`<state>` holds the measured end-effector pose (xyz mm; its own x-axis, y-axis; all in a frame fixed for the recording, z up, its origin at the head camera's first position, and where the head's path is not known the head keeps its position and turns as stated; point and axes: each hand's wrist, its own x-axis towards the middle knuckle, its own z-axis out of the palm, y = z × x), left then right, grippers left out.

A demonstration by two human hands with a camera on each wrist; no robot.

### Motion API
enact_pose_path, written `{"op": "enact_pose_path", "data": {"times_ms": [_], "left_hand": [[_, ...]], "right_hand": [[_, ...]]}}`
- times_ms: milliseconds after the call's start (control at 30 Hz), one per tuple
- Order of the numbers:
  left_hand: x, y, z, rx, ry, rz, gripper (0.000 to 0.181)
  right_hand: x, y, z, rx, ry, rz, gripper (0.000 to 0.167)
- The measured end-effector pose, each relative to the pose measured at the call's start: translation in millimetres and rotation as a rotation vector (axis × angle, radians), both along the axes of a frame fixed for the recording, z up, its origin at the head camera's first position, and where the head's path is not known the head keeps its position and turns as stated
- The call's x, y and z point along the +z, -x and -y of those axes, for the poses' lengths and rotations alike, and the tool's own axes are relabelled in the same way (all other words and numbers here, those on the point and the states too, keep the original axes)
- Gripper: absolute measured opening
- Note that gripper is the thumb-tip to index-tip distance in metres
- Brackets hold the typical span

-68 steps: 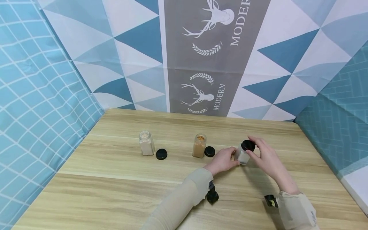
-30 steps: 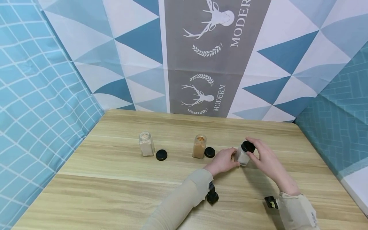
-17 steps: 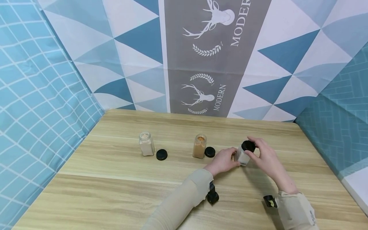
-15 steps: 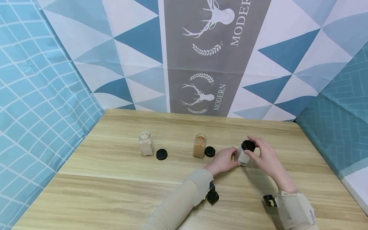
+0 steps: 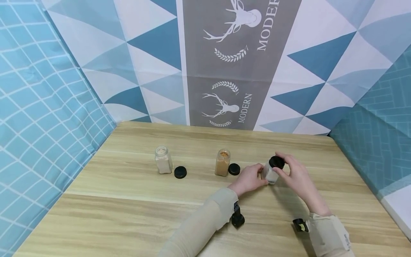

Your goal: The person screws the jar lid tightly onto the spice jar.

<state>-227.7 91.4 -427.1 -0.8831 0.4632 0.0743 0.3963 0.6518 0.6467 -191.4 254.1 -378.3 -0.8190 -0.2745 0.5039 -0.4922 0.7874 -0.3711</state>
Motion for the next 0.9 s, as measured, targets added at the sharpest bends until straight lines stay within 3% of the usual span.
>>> {"op": "enact_pose_path", "data": {"times_ms": [333,600,900], "left_hand": [[-0.2,-0.2,-2.6,0.041,-0.018,0.004,0.042],[0.6,2.5,0.1,-0.003,0.008,-0.011,0.046],[6.0,0.3,8.2,-0.035,-0.021,0.107,0.061]], "right_hand": [[-0.4,-1.1,1.1,-0.030,0.052,0.001,0.048],[0.6,-1.6,2.5,-0.040,0.001,0.038,0.047],[2.1,-2.7,5.5,0.001,-0.021,-0.027,0.045]]}}
